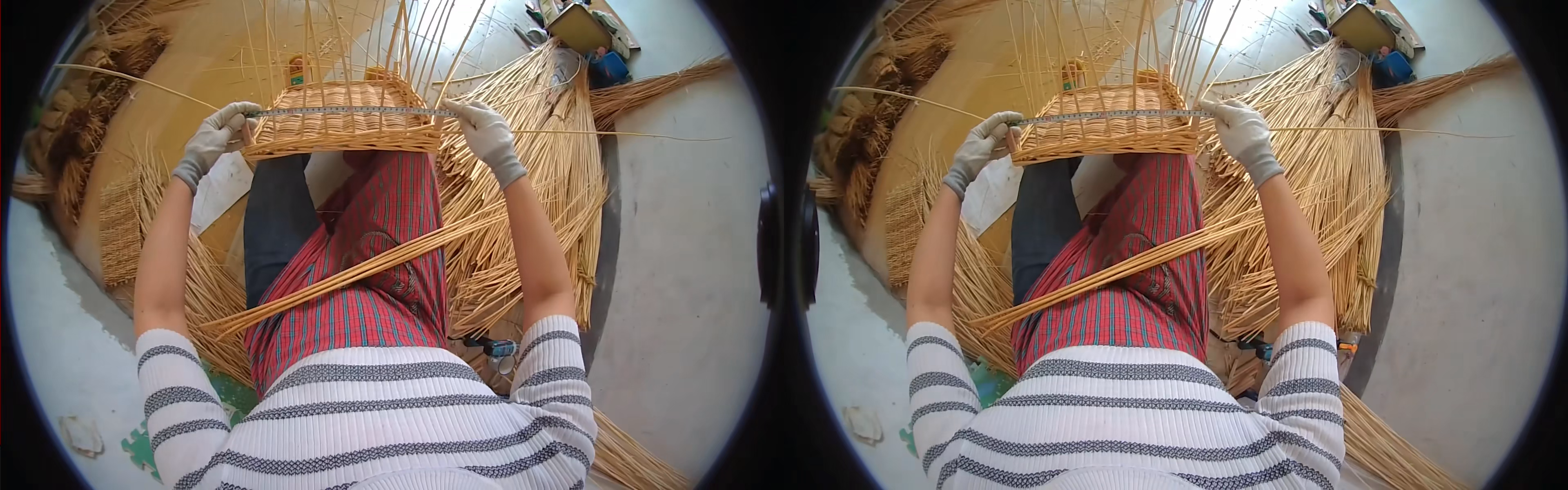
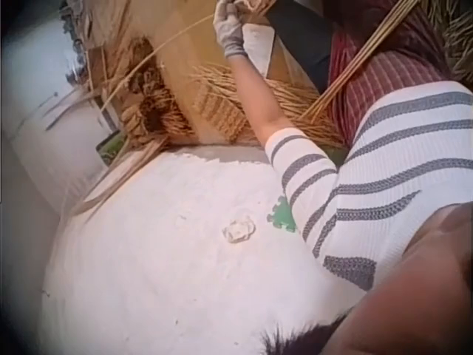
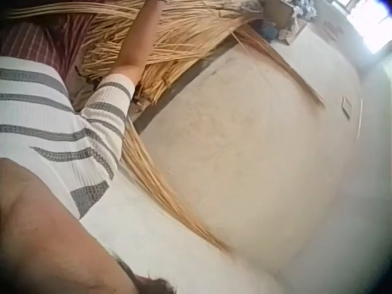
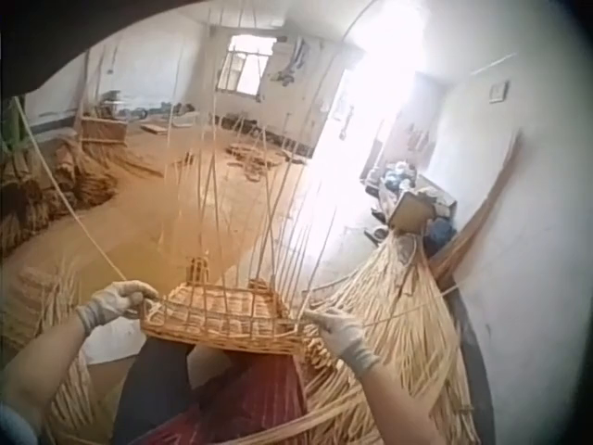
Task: Weaving a rectangular basket using long straw strands and a measuring tape for dimensions.
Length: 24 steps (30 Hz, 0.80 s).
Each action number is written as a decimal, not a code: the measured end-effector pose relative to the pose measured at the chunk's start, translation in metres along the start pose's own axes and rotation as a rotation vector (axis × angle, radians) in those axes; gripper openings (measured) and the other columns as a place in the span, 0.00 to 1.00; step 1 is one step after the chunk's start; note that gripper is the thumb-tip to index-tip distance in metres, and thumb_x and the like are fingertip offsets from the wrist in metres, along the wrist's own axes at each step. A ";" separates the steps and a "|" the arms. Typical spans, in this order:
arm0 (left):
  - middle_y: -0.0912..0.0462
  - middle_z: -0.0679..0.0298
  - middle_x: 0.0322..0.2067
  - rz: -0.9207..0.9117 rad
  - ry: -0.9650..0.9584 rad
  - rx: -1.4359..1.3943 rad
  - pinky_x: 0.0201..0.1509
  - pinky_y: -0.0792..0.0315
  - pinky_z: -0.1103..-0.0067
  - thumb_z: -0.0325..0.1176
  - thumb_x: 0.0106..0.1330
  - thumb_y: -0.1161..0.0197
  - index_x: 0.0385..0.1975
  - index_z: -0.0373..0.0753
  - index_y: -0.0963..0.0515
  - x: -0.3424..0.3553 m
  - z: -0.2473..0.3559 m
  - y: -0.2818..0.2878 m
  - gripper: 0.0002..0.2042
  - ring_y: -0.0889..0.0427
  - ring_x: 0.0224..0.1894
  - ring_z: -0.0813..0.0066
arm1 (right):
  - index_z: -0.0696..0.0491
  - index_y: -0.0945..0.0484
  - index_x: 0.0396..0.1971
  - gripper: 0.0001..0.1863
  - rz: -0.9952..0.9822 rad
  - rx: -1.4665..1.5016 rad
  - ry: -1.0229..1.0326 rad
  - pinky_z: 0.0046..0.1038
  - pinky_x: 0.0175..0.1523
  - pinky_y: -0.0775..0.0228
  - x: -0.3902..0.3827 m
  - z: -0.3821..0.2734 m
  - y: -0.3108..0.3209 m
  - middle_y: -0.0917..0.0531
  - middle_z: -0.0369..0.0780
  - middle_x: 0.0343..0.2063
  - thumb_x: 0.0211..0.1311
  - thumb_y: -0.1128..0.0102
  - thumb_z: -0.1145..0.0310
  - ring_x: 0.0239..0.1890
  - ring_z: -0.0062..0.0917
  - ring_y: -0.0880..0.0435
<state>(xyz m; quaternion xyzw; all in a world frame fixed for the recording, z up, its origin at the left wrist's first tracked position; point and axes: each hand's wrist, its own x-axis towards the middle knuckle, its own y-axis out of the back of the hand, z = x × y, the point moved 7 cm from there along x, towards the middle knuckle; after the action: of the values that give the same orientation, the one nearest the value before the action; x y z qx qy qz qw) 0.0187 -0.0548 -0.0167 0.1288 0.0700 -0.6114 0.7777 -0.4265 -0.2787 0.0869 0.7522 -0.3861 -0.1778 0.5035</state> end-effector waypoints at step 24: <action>0.11 0.57 0.47 0.517 -0.106 -0.230 0.49 0.13 0.76 0.21 0.72 0.30 0.55 0.31 0.18 -0.037 -0.079 -0.022 0.14 0.11 0.46 0.71 | 0.54 0.13 0.49 0.10 -0.086 0.260 0.013 0.34 0.51 0.20 -0.058 0.013 -0.044 0.11 0.42 0.39 0.74 0.35 0.68 0.43 0.31 0.11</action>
<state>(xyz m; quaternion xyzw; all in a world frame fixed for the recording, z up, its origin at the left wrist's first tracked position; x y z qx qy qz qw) -0.0076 -0.0019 -0.0853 0.0209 0.0629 -0.3867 0.9198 -0.4539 -0.2342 0.0349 0.8282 -0.3700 -0.1429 0.3961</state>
